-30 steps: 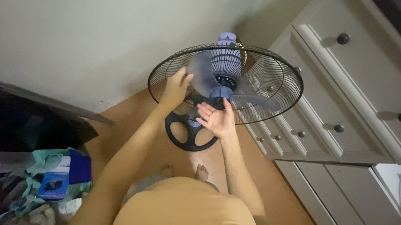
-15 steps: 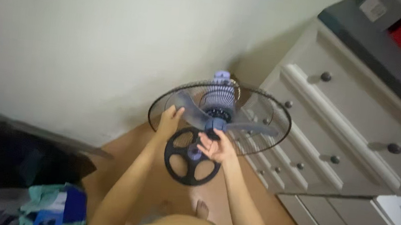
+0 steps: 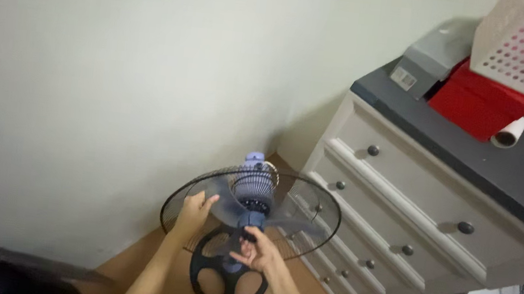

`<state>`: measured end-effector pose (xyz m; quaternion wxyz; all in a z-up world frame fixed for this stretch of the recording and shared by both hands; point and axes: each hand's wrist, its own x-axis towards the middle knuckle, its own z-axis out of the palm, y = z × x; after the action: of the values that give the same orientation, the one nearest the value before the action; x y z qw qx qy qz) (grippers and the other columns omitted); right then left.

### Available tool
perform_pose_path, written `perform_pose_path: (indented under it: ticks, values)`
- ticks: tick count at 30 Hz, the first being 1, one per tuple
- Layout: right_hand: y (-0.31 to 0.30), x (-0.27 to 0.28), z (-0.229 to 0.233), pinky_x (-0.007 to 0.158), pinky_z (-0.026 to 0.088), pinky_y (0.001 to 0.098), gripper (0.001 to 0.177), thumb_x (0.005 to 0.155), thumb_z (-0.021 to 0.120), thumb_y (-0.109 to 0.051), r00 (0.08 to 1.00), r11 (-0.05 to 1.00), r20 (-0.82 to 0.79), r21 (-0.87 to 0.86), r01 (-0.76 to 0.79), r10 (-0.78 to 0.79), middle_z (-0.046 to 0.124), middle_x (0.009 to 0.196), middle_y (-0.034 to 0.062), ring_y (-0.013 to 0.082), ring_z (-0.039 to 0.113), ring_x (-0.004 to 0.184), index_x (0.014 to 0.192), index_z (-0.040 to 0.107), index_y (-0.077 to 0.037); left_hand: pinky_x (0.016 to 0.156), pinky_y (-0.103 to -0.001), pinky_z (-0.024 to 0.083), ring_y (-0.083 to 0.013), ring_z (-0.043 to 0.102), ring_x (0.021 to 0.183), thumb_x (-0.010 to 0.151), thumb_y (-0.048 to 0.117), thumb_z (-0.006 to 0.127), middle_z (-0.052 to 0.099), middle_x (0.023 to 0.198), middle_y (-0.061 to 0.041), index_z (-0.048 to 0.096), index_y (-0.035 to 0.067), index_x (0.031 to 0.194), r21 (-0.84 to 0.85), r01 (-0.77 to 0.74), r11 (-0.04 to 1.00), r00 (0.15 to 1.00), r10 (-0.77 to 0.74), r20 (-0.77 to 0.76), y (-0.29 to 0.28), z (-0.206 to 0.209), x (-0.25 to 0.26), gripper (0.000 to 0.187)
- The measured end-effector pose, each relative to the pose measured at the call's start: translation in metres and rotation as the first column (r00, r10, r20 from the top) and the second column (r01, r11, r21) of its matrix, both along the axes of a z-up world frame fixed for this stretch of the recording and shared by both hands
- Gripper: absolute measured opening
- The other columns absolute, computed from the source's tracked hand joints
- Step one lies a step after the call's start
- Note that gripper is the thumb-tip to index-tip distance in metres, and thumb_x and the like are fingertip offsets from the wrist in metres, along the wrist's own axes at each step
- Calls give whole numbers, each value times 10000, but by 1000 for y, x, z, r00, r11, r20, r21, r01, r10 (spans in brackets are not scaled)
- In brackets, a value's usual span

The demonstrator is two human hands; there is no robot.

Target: The person assembles a standing fan by attaching the fan blades to the motor hub, securing them with a nut, and then fitting the front protective cage. The task is performed by hand without tools.

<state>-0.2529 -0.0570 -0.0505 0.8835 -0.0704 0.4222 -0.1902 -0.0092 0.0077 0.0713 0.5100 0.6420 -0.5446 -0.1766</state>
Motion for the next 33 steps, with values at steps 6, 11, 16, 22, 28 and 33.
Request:
perform_pose_path:
  ticks: [6,11,16,22,28,33]
  values:
    - [0,5,0,1028,555,608,363,842,797,-329,997,999,-67,-6,-37,37,571,531,31,173,580,503,825,651,3,494,-471,390,-355,397,511,958,326,693,509,649,-292,567,-62,783,-7,0,1000,991,1,135,-11,18,-9,444]
    - [1,-5,1,1037,546,594,396,865,770,-416,989,988,36,-52,-143,145,649,690,53,202,635,644,890,670,-34,546,-400,470,-275,457,572,967,276,687,601,714,-246,630,-65,925,-8,7,1000,999,-8,-46,-13,-9,-11,348]
    - [21,-20,5,964,581,545,710,863,671,-611,957,994,275,-85,-71,91,652,1092,123,263,667,980,1171,640,27,767,-311,506,-130,566,871,1049,173,701,666,984,-109,678,-84,1153,-138,216,967,836,-256,-486,-33,-62,-11,278]
    - [17,-52,12,916,582,498,887,893,538,-689,966,985,243,-169,-45,86,627,1364,229,323,664,1159,1356,536,67,970,-292,537,-138,670,1151,930,144,685,704,1277,-73,505,60,1425,104,291,951,692,-134,-710,-2,-40,-2,533]
    - [-2,-44,8,924,587,487,804,913,583,-612,909,941,256,-177,-289,328,636,1396,206,283,643,1170,1422,509,5,755,-338,497,-166,584,885,1009,146,723,663,1031,-98,669,-64,1269,-15,297,955,759,-246,-603,-4,-58,-14,339]
    - [-15,-33,4,934,589,466,734,880,656,-537,899,915,180,-138,-379,399,665,1376,186,261,705,1121,1362,545,5,777,-305,546,-116,651,850,990,261,684,741,955,-65,693,-10,1133,25,181,983,941,-166,-294,-13,-51,-15,307]
